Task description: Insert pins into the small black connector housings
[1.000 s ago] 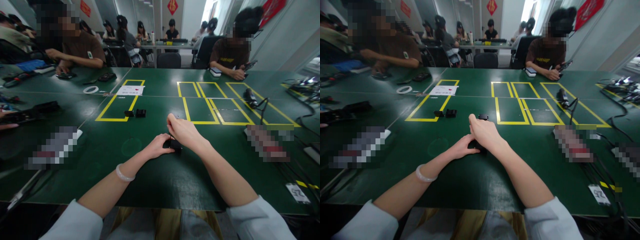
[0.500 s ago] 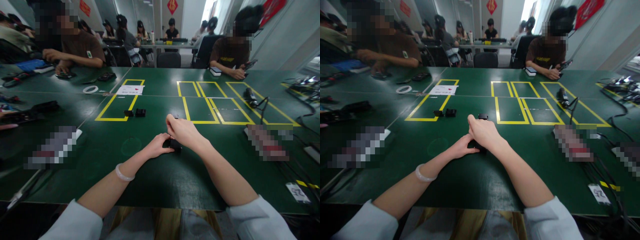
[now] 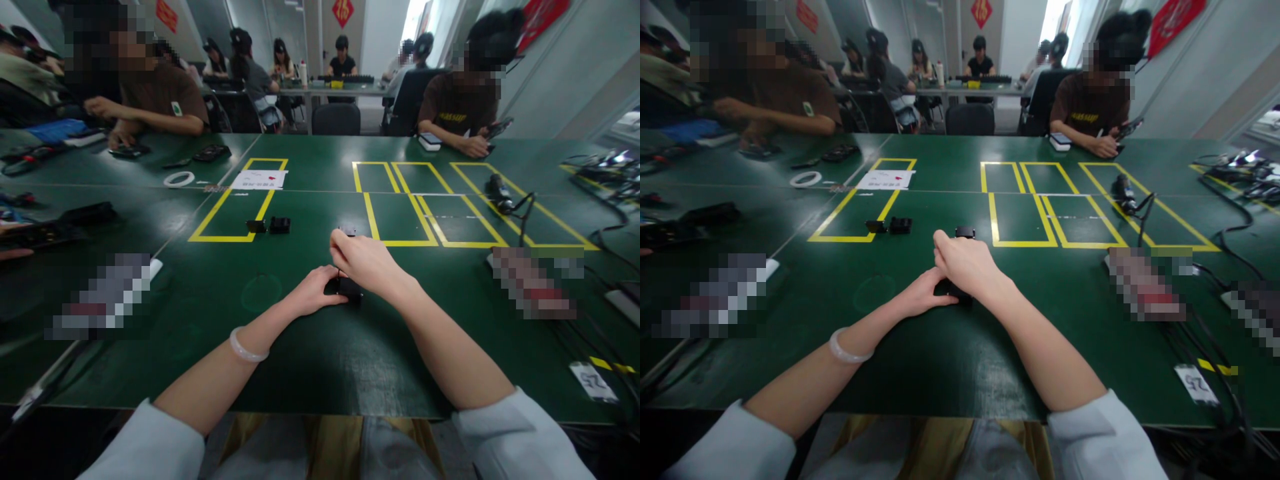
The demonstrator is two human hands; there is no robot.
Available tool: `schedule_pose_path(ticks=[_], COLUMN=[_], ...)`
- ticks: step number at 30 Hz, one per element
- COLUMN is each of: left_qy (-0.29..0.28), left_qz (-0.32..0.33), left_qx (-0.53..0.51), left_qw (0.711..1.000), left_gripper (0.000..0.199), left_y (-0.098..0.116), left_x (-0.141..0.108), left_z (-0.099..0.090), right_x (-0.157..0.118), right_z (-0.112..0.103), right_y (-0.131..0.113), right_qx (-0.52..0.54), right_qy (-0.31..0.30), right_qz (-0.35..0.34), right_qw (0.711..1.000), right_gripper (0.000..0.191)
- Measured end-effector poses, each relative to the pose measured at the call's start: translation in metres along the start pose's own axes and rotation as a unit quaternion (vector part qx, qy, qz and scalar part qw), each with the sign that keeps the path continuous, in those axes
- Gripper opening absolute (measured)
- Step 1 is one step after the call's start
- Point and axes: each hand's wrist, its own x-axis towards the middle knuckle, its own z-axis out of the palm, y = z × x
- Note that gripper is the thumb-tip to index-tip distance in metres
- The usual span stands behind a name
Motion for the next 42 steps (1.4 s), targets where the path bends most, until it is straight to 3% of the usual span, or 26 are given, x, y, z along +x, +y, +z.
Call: schedule_pose_path(ticks=[28, 37, 42], left_qy=[-0.002, 0.009, 0.006], left_qz=[-0.013, 0.012, 0.001], left_qx=[-0.002, -0.02, -0.017], left_qw=[1.0, 1.0, 1.0], left_gripper=[0.042, 0.058, 0.055], left_y=[0.0073, 0.0043, 0.0031], left_x=[-0.0006, -0.0003, 0.0001], left_z=[-0.0033, -0.0014, -0.0002], right_x=[0.0014, -0.001, -0.0003], right_z=[0.0032, 0.0019, 0.0004], right_y=[-0.001, -0.0041, -0.0056], right_qx=[-0.02, -0.007, -0.01], right_qy=[-0.006, -0.001, -0.022], right_qz=[0.007, -0.007, 0.004], right_qw=[1.0, 1.0, 1.0], right_gripper=[0.026, 0.024, 0.025])
